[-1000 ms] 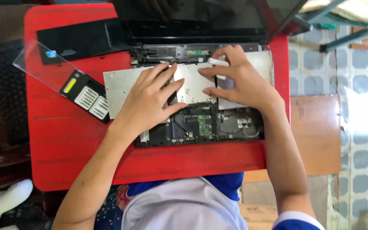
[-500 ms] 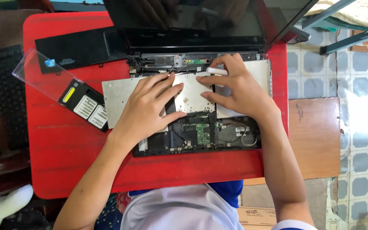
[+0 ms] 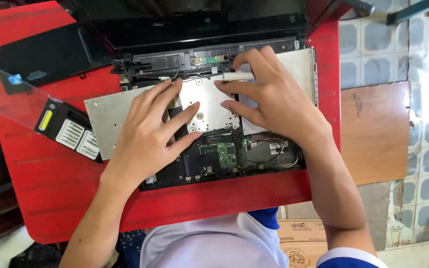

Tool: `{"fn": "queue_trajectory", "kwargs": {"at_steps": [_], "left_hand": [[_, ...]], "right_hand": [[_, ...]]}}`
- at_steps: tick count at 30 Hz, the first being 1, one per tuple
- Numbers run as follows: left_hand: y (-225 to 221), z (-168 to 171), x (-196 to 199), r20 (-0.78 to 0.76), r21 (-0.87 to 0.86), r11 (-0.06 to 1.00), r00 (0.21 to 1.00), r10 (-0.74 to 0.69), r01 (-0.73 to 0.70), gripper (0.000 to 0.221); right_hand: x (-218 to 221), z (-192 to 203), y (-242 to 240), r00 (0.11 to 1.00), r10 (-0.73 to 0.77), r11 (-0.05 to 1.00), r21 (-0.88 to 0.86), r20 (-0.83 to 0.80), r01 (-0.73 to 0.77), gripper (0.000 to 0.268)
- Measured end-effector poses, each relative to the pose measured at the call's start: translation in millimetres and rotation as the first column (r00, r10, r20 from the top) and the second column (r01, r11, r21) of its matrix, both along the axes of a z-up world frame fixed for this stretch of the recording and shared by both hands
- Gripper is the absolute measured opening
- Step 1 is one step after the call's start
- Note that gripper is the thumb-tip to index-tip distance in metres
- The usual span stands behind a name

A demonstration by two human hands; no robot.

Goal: Reconnecting internal ribbon cables and installing a metal shield inside a disassembled laptop.

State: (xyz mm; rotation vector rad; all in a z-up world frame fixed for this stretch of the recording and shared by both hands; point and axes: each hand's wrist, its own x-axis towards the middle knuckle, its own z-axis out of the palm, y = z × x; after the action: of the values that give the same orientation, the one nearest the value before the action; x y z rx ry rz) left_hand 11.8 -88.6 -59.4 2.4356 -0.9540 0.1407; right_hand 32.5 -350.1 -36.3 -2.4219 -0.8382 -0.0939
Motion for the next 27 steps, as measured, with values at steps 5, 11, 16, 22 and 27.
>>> {"fn": "queue_trajectory", "kwargs": {"at_steps": [5,11,16,22,27], "left_hand": [[0.4,0.4,1.6,0.002,-0.032,0.999,1.000,-0.010,0.010,0.041],[2.0,1.5,2.5,-0.011,-0.054,0.998,1.000,-0.029,0.028,0.042],[1.3,3.1,1.8,-0.004,-0.031,0.999,1.000,-0.015,0.015,0.046],[2.4,2.5,0.1,-0.042,-0.066,0.998,0.999,0.010,-0.013,0.068],[2.7,-0.7,2.9,-0.105,-0.109,0.994,0.994,0.012,-0.024,0.079]], "right_hand": [[-0.2,-0.5,0.4,0.998,-0.010,0.999,-0.050,0.062,0.013,0.022],[-1.6,-2.8,0.4,0.997,-0.019,0.998,-0.059,0.070,0.023,0.023],[-1.5,-2.1,2.2,1.000,-0.018,0.999,-0.039,0.019,0.019,0.027],[-2.6,0.4,3.9,0.999,-0.032,0.999,-0.015,-0.036,0.031,0.029],[0.3,-0.2,3.3,0.996,-0.029,0.999,0.023,-0.086,0.031,0.028]]}}
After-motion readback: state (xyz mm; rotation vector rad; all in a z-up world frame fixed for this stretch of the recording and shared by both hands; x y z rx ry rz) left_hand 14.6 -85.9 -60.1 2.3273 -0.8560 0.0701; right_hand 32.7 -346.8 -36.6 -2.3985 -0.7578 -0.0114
